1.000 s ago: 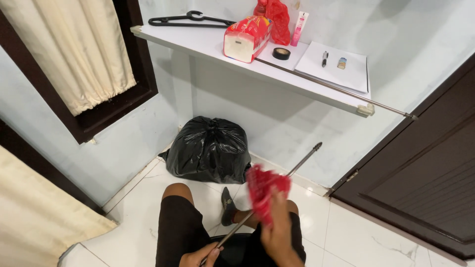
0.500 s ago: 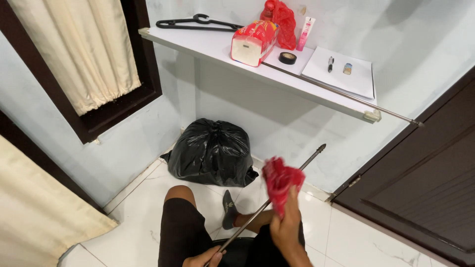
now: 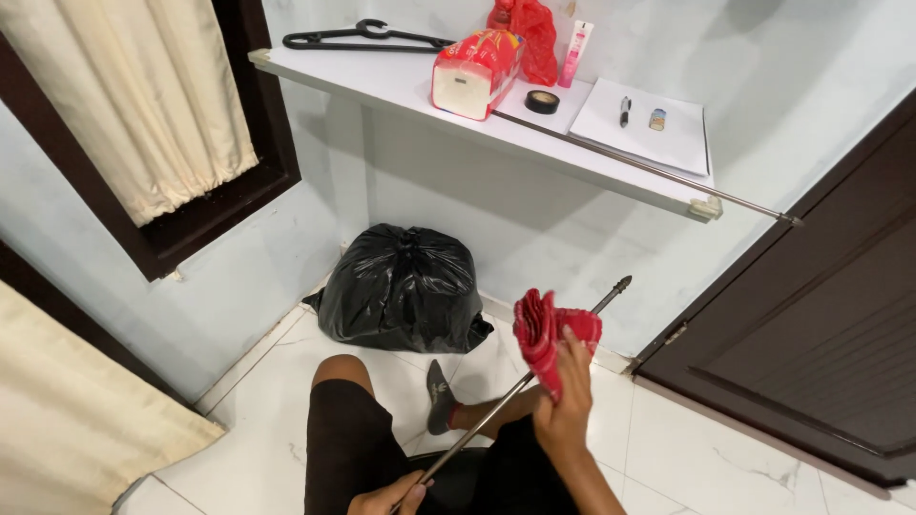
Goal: The person cleans a metal curtain rod with a red cloth while sitting on the floor. They then thread the rod through the top hem of a beige curtain and hang it on a wall-mounted bracket.
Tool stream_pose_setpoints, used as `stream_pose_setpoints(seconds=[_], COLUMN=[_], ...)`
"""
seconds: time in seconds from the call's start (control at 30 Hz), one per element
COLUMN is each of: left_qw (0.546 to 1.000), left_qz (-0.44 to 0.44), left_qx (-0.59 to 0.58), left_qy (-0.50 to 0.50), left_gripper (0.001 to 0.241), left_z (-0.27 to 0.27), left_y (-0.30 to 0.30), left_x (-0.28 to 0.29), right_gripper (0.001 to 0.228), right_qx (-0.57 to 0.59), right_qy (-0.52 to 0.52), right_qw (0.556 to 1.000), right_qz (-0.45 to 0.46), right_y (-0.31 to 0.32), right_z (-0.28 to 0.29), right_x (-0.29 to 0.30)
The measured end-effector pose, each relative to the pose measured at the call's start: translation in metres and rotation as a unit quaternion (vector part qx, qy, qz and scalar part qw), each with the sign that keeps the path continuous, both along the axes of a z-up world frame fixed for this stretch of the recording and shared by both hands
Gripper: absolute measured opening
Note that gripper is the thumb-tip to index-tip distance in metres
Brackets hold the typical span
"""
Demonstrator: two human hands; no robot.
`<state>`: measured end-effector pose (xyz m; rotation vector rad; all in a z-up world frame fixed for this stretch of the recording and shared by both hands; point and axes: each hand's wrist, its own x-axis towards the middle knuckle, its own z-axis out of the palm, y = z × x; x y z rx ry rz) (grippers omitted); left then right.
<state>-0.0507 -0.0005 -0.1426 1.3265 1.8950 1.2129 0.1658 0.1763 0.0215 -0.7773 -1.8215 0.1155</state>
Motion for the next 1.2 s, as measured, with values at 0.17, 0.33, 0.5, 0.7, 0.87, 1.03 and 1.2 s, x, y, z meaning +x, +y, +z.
stream_pose_setpoints(seconds=[0.17,0.33,0.5,0.7,0.87,1.03,1.2], left_qw=[0.999,0.880,0.989,0.998,0.992,0.991,0.965], left_qz=[-0.022,-0.053,0.024,0.032,0.046,0.069,0.211], left_qx=[-0.039,0.331,-0.144,0.008,-0.096,-0.083,0.097], left_qy=[-0.001,0.338,-0.006,0.058,0.064,0.079,0.118], left_gripper=[0.027,0.010,0.021,0.023,0.023,0.022,0.025], left_z=[0.005,0.029,0.051,0.086,0.108,0.150,0.202], left_y=[-0.005,-0.019,-0.036,-0.043,-0.043,-0.035,-0.005], left_x=[-0.006,-0.003,-0.017,-0.013,-0.020,-0.049,-0.087], right_gripper=[0.058,0.040,0.046,0.054,0.037,0.054,0.048], right_qx=[0.002,0.058,0.008,-0.001,-0.103,-0.372,-0.499], right_qy=[-0.138,-0.190,-0.097,-0.188,-0.028,0.286,0.435], right_qw=[0.976,0.960,0.995,0.944,0.918,0.853,0.732], right_qz=[0.170,0.200,0.009,0.271,0.381,0.229,0.161], right_y=[-0.071,-0.047,0.012,-0.057,-0.068,-0.032,-0.017], right_z=[-0.047,-0.050,0.010,-0.034,-0.032,-0.106,-0.093], right_x=[-0.010,0.007,0.023,0.002,0.009,0.031,0.033])
